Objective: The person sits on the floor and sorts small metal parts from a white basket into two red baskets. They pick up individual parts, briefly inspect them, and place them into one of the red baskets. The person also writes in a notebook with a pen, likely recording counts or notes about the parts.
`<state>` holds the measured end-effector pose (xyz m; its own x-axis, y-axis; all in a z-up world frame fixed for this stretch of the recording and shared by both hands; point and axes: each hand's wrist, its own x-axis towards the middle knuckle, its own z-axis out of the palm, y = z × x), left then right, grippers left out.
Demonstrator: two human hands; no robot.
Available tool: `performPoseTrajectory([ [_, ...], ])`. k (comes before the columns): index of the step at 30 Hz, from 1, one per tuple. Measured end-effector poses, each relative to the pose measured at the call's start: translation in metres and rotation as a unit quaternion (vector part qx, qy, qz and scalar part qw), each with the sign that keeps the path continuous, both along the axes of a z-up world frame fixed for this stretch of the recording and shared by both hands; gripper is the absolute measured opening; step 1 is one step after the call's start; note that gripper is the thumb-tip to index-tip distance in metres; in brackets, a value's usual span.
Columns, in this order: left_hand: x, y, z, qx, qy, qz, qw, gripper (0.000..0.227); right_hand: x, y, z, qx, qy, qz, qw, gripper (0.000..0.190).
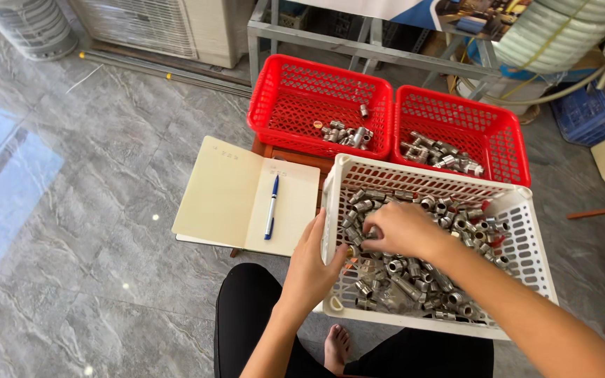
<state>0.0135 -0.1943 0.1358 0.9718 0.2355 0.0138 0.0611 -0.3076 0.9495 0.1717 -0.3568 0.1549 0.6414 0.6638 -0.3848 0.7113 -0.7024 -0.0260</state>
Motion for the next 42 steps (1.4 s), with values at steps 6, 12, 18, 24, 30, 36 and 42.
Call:
performPoseTrajectory([
  [6, -0.001, -0.006, 0.013, -0.026, 0.017, -0.017, 0.999, 0.067, -0.004, -0.008, -0.023, -0.039, -0.012, 0.04, 0.998, 0.052],
  [12, 0.0, -0.006, 0.008, -0.032, 0.013, -0.017, 0.999, 0.067, 0.01, -0.021, 0.033, 0.033, 0.06, -0.028, 0.997, 0.05],
  [18, 0.001, -0.006, 0.013, -0.041, 0.007, -0.017, 0.999, 0.066, -0.016, -0.003, 0.017, 0.049, 0.071, 0.093, 0.992, 0.039],
  [24, 0.002, -0.006, 0.008, -0.036, -0.009, -0.013, 0.999, 0.066, -0.011, 0.007, -0.077, -0.012, -0.098, 0.25, 0.963, 0.027],
  [30, 0.0, -0.004, 0.017, -0.036, -0.002, -0.017, 0.999, 0.066, -0.021, 0.015, -0.021, 0.025, 0.049, 0.131, 0.99, 0.038],
  [36, 0.0, -0.003, 0.015, -0.031, 0.005, -0.019, 0.999, 0.066, -0.007, 0.002, 0.003, 0.141, 0.176, 0.056, 0.973, 0.034],
  [42, 0.005, -0.003, -0.004, -0.045, 0.03, -0.018, 0.998, 0.064, -0.012, 0.008, 0.057, 0.14, 0.262, -0.126, 0.946, 0.031],
])
